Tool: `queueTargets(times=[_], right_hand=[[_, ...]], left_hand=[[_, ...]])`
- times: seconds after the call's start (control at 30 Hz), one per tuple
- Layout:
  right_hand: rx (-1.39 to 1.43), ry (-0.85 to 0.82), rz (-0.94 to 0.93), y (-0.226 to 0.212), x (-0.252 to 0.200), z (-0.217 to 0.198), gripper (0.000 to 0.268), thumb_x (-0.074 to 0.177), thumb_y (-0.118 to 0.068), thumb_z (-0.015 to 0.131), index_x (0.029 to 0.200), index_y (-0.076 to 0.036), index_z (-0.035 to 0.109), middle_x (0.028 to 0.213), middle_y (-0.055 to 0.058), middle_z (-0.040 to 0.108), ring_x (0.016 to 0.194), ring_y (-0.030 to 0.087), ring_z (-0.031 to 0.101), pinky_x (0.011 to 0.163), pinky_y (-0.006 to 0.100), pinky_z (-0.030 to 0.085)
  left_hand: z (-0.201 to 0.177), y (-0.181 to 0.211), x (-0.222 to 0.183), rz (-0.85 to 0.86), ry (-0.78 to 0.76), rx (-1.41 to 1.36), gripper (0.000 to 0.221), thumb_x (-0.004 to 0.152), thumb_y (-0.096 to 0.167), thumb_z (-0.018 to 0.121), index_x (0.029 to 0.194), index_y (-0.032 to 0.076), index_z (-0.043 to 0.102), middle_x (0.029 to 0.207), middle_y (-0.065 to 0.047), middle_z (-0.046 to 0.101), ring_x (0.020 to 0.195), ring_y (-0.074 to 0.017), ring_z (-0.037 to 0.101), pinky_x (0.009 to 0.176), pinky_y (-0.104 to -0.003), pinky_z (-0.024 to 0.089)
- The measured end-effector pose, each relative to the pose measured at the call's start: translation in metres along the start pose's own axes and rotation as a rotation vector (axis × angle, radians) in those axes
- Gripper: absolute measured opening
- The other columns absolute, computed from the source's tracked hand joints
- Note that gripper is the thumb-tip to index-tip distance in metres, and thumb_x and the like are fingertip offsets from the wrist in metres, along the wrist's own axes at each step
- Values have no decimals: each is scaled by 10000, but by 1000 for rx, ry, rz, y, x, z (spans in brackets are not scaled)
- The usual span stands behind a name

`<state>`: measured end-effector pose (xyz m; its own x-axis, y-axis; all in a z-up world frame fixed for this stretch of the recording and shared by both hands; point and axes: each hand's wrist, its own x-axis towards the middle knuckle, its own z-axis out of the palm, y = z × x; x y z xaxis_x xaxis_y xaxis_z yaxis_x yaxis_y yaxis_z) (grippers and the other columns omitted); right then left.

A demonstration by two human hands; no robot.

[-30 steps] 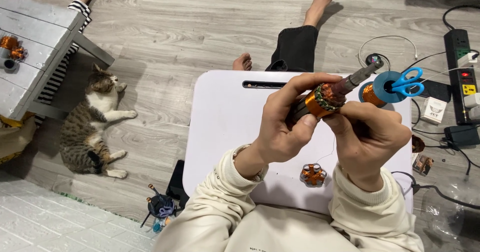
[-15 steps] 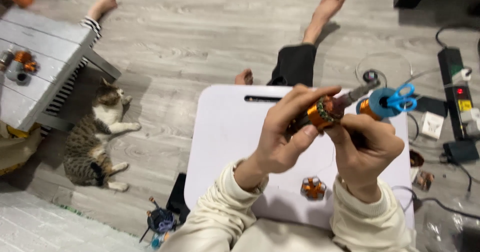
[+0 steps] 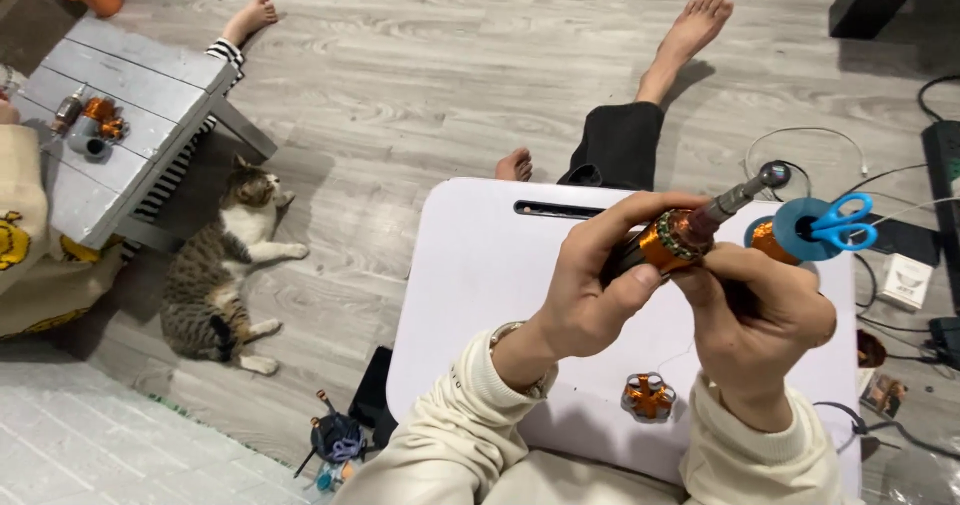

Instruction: Winding and seating copper wire onto a motor rotor using a small hand tool while sitting on the floor.

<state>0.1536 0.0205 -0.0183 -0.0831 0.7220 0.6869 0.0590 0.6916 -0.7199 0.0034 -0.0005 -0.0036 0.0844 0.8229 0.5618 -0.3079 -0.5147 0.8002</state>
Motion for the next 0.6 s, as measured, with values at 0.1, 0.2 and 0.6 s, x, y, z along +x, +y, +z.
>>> queueTargets(times=[0.1, 0.2, 0.6], right_hand=[[-55, 15, -68, 5, -1, 0, 134, 822, 69, 753, 874, 115, 638, 773, 164, 654, 502, 111, 353, 497, 253, 292], [-32, -4, -69, 10, -4, -3, 144, 812, 69, 752, 871, 93, 623, 770, 163, 654, 498, 108, 366, 493, 253, 299], [-54, 5, -52, 8, -2, -1, 141, 911, 60, 730, 989, 147, 650, 713, 131, 585, 554, 125, 348, 539, 277, 274]], left_hand=[[-4, -2, 1, -63, -17, -109, 504, 979, 268, 568, 1447, 87, 529, 1102, 11, 660, 766, -73, 494, 740, -225, 409], [-5, -1, 1, -101, -28, -71, 515, 985, 332, 574, 1433, 78, 546, 1320, -42, 577, 771, -81, 511, 715, -224, 417], [-8, 6, 6, -65, -99, 181, 476, 1086, 247, 422, 1551, 148, 444, 1259, -30, 640, 903, -116, 570, 867, -249, 516]])
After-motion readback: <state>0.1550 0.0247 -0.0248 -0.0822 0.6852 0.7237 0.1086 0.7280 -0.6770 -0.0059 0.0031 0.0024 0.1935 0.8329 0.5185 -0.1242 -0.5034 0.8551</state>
